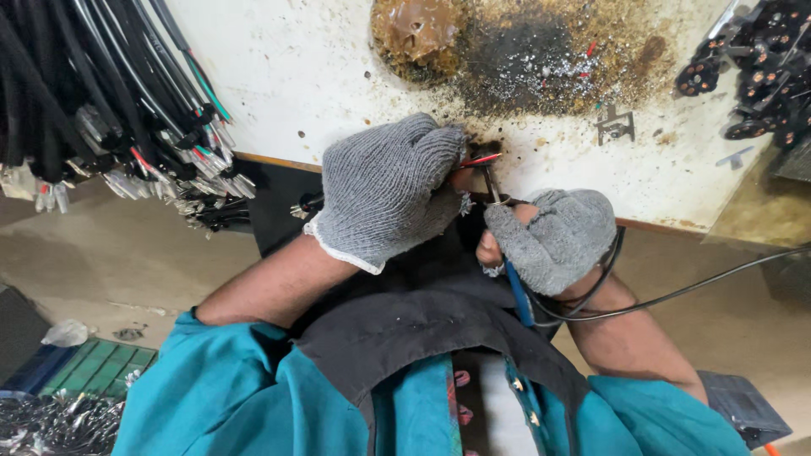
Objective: The person solders electrical wires at a workbench, holding a soldering iron in one hand and wire in the other, applying solder to wire ends, twisting and positioning the wires, and setting finished wires aside while picking up new ones.
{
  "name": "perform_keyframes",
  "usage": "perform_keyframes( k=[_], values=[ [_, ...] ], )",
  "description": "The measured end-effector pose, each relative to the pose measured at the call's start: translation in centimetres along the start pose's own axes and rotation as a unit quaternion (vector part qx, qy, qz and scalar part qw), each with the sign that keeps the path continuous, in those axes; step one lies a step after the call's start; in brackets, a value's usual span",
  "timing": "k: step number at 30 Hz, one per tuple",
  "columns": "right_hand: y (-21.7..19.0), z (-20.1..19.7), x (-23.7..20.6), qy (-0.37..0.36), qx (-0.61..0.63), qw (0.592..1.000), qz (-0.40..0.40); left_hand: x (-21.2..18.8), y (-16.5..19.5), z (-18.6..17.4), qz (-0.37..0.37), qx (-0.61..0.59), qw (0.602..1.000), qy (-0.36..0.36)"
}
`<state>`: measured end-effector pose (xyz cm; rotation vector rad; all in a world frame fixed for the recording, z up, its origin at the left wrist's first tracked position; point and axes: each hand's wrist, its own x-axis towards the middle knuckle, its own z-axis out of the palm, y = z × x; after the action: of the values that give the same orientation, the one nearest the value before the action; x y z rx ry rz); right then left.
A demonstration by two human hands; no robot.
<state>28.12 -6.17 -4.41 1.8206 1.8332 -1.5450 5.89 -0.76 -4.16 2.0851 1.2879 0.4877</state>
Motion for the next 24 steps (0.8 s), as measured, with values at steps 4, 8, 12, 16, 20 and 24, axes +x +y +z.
perform_keyframes(
  k=[4, 8, 12, 16, 20, 24],
  values=[
    [0.1, 0.4, -0.3, 0.039, -0.08, 0.994, -0.056, -0.1, -0.1, 0.0, 0.007, -0.01, 1.0, 0.009],
    [0.5, 0.7, -1.4, 0.175, 0.315, 0.932, -0.026, -0.1, 0.0, 0.0, 0.005, -0.001, 1.0, 0.011],
    [1.5, 0.3, -1.4, 0.338, -0.027, 0.862, -0.376, -0.1, 0.1, -0.2, 0.01, 0.003, 1.0, 0.017],
    [2.1, 0.2, -1.3, 0.324, -0.051, 0.865, -0.378, 0.1, 0.1, -0.3, 0.008, 0.003, 1.0, 0.01],
    [2.2, -0.2, -0.7, 0.265, -0.176, 0.856, -0.406, 0.0, 0.0, -0.3, 0.009, -0.002, 1.0, 0.008],
    [1.6, 0.1, -0.7, 0.205, -0.18, 0.883, -0.383, -0.1, 0.0, -0.2, 0.008, -0.007, 1.0, 0.003]
  ],
)
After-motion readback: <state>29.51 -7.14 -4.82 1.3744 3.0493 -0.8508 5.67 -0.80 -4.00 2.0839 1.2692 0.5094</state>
